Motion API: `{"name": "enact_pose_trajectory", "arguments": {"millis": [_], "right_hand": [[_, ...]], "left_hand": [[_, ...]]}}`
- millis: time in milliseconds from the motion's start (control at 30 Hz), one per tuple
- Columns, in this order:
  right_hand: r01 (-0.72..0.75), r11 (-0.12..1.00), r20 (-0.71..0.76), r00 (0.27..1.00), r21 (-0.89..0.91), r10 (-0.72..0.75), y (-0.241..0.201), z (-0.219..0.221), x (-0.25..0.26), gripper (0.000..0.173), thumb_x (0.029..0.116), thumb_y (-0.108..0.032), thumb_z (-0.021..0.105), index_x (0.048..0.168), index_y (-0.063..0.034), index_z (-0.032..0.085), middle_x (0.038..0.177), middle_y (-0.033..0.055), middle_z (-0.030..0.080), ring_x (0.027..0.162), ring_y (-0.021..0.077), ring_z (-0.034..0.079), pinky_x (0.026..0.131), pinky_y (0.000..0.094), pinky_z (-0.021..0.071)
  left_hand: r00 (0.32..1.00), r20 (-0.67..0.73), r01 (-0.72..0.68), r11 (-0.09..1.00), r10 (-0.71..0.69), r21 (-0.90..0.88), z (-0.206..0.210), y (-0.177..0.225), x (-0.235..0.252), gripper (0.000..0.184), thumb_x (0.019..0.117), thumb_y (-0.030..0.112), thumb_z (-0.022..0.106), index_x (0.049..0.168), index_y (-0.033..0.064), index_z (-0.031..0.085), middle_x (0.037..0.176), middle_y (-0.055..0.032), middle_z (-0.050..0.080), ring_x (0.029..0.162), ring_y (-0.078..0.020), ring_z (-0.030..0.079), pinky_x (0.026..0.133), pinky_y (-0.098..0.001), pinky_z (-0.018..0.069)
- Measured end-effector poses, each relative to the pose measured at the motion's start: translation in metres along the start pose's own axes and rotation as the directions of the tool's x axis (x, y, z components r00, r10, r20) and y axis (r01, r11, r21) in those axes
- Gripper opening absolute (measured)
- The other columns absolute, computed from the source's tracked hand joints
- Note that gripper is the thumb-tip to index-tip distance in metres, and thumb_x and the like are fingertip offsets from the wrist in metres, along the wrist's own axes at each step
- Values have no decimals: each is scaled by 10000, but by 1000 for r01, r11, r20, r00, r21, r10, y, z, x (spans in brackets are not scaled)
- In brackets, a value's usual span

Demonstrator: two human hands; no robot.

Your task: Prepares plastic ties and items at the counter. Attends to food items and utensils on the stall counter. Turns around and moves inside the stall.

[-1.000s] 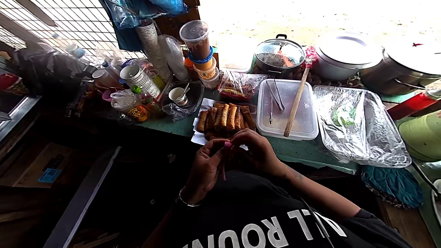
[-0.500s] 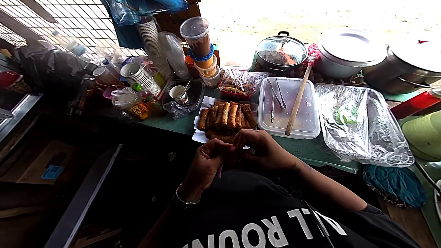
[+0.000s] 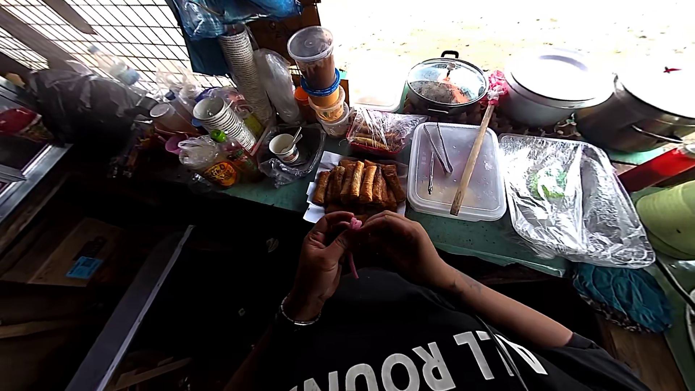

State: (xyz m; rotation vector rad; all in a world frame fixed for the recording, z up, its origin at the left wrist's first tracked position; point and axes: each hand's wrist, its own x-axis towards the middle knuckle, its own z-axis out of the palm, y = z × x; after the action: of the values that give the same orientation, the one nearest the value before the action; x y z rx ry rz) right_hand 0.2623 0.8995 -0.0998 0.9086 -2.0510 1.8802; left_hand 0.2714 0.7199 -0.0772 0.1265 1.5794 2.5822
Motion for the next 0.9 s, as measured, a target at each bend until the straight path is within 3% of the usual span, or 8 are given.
{"name": "enact_pose_trajectory", "arguments": {"millis": [167, 333, 533, 633, 733, 833, 900], "right_hand": [[90, 992, -3, 996, -90, -91, 4, 2, -6, 178, 991, -90, 623, 1050, 34, 734, 1081, 133, 692, 1043, 98, 651, 920, 212, 541], [66, 998, 74, 995, 9, -67, 2, -16, 9, 138, 992, -50, 609, 1034, 67, 670, 1017, 119, 693, 941, 92, 679, 870, 262, 585], [56, 998, 246, 968, 9, -56, -5, -30, 20, 133, 974, -61, 644, 996, 66, 676, 971, 119, 695, 901, 73, 669, 840, 225, 564], [31, 999, 283, 958, 22, -36, -6, -29, 21, 126, 960, -59, 658, 978, 63, 685, 963, 117, 702, 898, 65, 671, 835, 214, 562], [-12, 1000, 266, 964, -18, 16, -8, -26, 20, 110, 934, -58, 672, 927, 50, 690, 913, 99, 696, 846, 44, 653, 783, 185, 544], [-159, 984, 205, 969, 83, 139, -9, -23, 17, 73, 936, -43, 660, 954, 27, 671, 919, 42, 695, 822, 21, 653, 764, 196, 561], [-215, 960, 133, 972, 178, 193, -10, -22, 16, 39, 942, -27, 647, 968, -3, 665, 910, 11, 721, 803, 22, 671, 739, 208, 570]], "left_hand": [[998, 7, 63, 997, -63, -36, -5, -3, 1, 265, 953, -63, 618, 1197, 40, 606, 926, -44, 730, 805, -103, 715, 780, -265, 610], [977, 170, 120, 992, -124, 38, -3, 2, 1, 310, 937, -33, 656, 1223, 53, 570, 871, -5, 706, 754, -79, 689, 735, -242, 597], [962, 203, 145, 973, -181, 177, -3, 14, 2, 271, 916, -18, 694, 1144, 55, 567, 836, 13, 699, 709, -71, 687, 688, -228, 600], [953, 238, 120, 956, -186, 267, -6, 19, 2, 228, 900, -35, 701, 1083, 56, 599, 831, 19, 708, 701, -67, 688, 666, -224, 598], [952, 248, 83, 934, -177, 348, -8, 22, 3, 219, 910, -6, 703, 1101, 46, 609, 861, 20, 705, 732, -70, 691, 668, -220, 595], [961, 185, 173, 971, -203, 167, -14, 25, 1, 153, 1023, 76, 553, 1160, 75, 619, 941, -20, 736, 827, -105, 717, 756, -260, 608], [958, 128, 263, 965, -258, -22, -20, 22, 0, 275, 1092, 147, 374, 1179, 105, 631, 970, -62, 763, 866, -144, 748, 789, -292, 627]]}}
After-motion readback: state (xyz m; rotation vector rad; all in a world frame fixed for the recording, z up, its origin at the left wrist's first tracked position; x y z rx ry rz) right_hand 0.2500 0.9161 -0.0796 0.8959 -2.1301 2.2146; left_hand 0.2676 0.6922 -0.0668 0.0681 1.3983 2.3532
